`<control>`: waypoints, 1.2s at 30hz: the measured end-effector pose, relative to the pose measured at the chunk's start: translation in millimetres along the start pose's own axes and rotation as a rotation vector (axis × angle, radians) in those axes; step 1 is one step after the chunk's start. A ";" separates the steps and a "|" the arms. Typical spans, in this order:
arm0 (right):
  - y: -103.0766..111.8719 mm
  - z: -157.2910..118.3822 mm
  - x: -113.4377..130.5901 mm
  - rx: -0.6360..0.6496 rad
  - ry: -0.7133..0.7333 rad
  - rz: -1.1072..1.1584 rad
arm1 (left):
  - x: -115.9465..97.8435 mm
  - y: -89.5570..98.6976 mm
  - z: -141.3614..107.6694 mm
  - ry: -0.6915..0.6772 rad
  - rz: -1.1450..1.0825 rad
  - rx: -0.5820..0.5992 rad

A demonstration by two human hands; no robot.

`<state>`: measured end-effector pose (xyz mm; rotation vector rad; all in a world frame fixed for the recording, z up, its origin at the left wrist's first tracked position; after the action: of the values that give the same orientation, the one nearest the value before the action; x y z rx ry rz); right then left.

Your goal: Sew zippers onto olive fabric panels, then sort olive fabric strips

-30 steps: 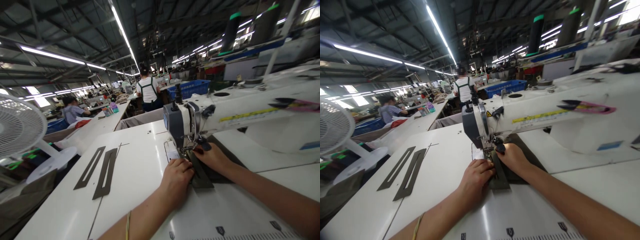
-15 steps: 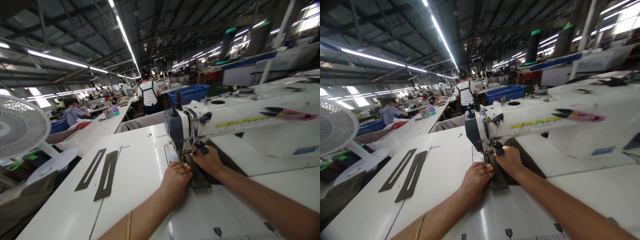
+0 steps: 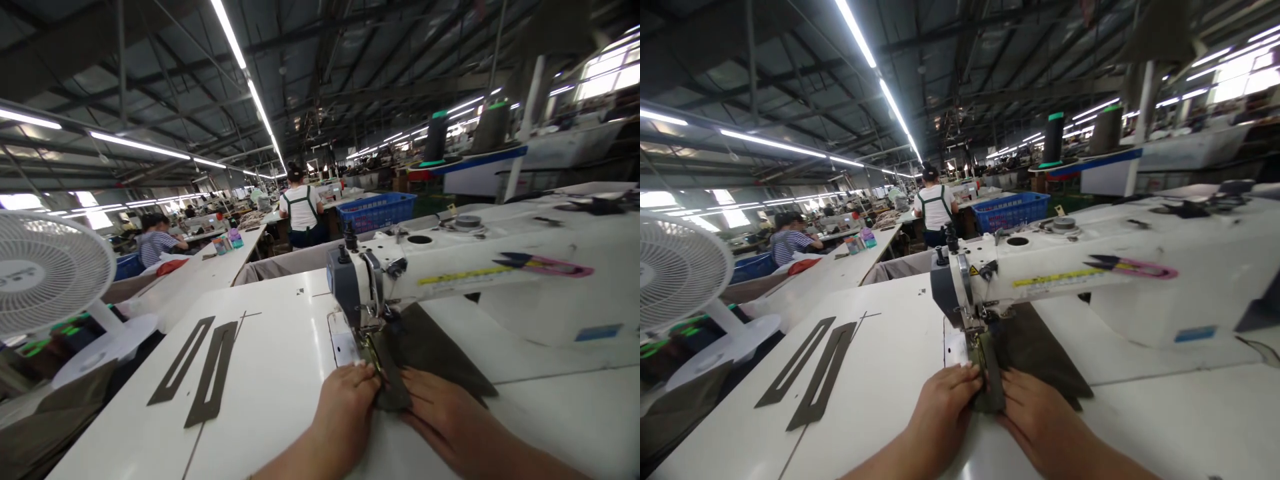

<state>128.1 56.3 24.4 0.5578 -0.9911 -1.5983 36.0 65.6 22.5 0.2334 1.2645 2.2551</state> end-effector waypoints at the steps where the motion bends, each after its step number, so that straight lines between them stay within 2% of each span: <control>1: 1.0 2.1 -0.5 -0.011 0.002 0.016 | -2.0 0.4 0.7 -0.017 0.009 0.001; 7: 7.5 10.6 -6.0 -0.089 -0.054 0.152 | -13.3 5.9 6.5 -0.104 0.091 0.004; 12: 3.7 12.2 -9.4 -0.110 -0.089 0.206 | -18.5 7.6 10.8 -0.162 0.173 0.019; 18: -1.6 15.0 -18.2 -0.106 -0.107 0.252 | -12.4 10.4 16.4 -0.177 0.166 -0.019; 23: 3.1 25.0 -27.7 -0.143 -0.112 0.249 | -3.7 8.8 23.2 -0.172 0.139 -0.029; 27: 3.9 22.6 -23.3 -0.194 -0.094 0.134 | 1.8 10.8 21.4 -0.138 0.154 -0.003; 30: 2.6 7.4 -16.7 -0.281 -0.127 -0.058 | -0.8 12.4 10.3 -0.187 0.155 0.005; 36: -10.7 -6.7 -12.1 -0.362 -0.088 -0.218 | -11.4 18.8 -0.3 -0.319 0.241 -0.197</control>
<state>130.6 66.1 10.1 0.3557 -0.6961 -1.9575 38.5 51.5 39.2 0.6727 0.8804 2.4016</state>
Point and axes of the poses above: each hand's wrist, its own z-axis towards the middle knuckle, its own y-axis out of the back of the hand, x = y × z, the point moved 9 cm from there along z, towards the middle knuckle, and after that the axes turned 9 degrees about z, right-handed, at the moved point
